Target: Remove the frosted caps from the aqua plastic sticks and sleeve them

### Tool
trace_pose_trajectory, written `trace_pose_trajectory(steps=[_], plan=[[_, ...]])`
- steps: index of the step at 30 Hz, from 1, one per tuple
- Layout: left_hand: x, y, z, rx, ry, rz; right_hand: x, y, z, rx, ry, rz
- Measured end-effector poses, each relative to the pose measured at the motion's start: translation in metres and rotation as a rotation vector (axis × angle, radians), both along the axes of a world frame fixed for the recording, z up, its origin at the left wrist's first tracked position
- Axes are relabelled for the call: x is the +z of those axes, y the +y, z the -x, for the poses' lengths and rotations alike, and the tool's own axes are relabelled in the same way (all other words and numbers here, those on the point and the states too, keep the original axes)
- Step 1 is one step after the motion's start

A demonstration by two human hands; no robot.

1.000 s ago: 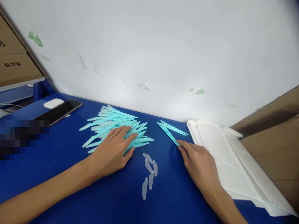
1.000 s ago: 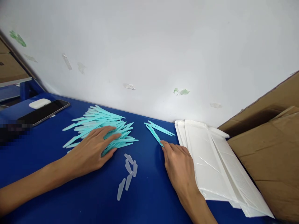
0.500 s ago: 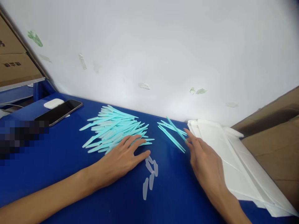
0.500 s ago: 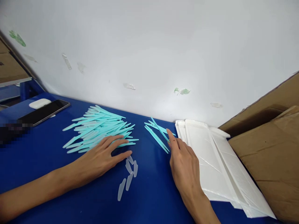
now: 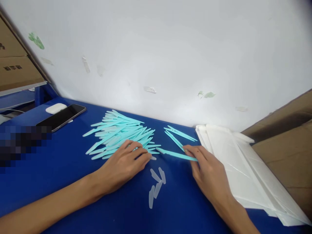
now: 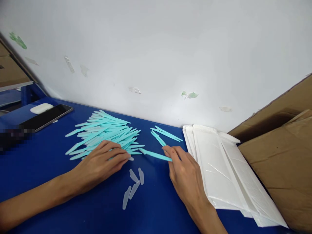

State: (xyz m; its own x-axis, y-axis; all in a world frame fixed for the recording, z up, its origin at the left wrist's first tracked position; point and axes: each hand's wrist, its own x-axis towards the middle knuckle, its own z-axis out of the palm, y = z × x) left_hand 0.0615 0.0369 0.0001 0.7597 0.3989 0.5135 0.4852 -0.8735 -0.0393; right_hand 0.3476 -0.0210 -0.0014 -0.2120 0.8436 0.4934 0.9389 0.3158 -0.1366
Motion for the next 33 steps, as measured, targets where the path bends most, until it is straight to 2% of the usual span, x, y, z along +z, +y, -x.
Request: trace_pose_trajectory(steps=[3,5,10,13,16,21,24,26,29,33], plan=[[-0.001,0.007,0.004,0.048,-0.196,0.135,-0.002,-0.002,0.000,0.057,-0.035,-0.002],[-0.003,0.012,0.005,0.075,-0.262,0.152,-0.004,-0.002,0.001,0.046,-0.049,-0.018],[-0.004,0.009,0.004,0.088,-0.322,0.177,0.000,-0.003,0.005,-0.005,0.044,0.033],[-0.001,0.004,0.003,0.091,-0.339,0.235,0.005,-0.004,0.011,0.056,0.091,0.134],[0.002,0.004,0.002,0.075,-0.366,0.245,0.007,-0.007,0.020,0.139,0.021,0.249],[0.002,0.007,0.001,0.064,-0.423,0.197,0.003,-0.008,0.029,0.122,-0.164,0.295],[0.001,0.005,0.001,0.072,-0.489,0.297,0.002,-0.006,0.025,0.085,-0.148,0.267],[0.001,0.003,0.001,0.121,-0.523,0.384,0.001,-0.004,0.019,0.064,-0.103,0.259],[0.001,0.002,0.000,0.197,-0.573,0.489,0.001,-0.003,0.011,0.039,-0.047,0.275],[0.003,0.002,-0.001,0.226,-0.613,0.604,0.002,-0.003,0.006,0.038,-0.007,0.318]])
